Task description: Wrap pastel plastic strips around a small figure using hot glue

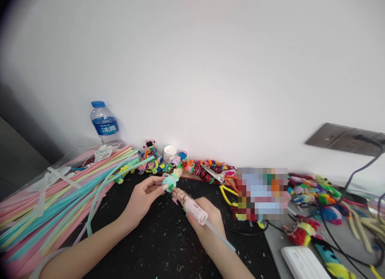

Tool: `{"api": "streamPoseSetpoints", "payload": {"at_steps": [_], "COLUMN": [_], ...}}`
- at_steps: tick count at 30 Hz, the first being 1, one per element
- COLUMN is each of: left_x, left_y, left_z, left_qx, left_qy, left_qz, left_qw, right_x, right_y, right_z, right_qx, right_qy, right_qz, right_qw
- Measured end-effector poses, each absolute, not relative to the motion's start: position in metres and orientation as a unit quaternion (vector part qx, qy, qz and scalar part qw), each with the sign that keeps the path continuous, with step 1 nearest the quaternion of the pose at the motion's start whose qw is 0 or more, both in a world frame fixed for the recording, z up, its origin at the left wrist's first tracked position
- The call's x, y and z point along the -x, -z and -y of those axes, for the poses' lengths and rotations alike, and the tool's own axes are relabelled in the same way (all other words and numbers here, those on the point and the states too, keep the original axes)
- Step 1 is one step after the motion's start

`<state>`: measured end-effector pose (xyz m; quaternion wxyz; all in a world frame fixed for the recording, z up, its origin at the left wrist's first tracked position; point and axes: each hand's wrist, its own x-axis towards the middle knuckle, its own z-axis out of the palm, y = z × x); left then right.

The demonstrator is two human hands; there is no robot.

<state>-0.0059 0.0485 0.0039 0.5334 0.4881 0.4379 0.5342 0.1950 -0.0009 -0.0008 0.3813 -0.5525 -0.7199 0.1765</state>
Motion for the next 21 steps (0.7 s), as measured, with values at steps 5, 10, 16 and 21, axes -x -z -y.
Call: {"api": "streamPoseSetpoints", "payload": {"at_steps": [5, 10, 16, 21], "left_x": [0.0049, 0.005, 0.005, 0.0044], "left_y": [-0.0038, -0.0039, -0.0037, -0.0041], "left_z": [-0.0492, -0.0486, -0.0486, -0.0476], "left_qx": [-0.491, -0.492, -0.489, -0.489], "left_qy": [-0.523, -0.521, -0.529, -0.52], "left_qz": [-0.434, -0.432, -0.434, -0.44], "left_qw": [0.544, 0.548, 0.54, 0.545], "right_x": [-0.1926, -0.1954, -0.1954, -0.1955], "right_y": [-0.0015, 0.0, 0.0004, -0.0003], "right_z": [0.0028, 0.0007, -0.0007, 0.0021], "right_qx": [0.55, 0.548, 0.547, 0.551], "right_qy": [-0.174, -0.15, -0.153, -0.159], "right_qz": [0.724, 0.728, 0.725, 0.728], "right_qw": [0.379, 0.384, 0.39, 0.375]}}
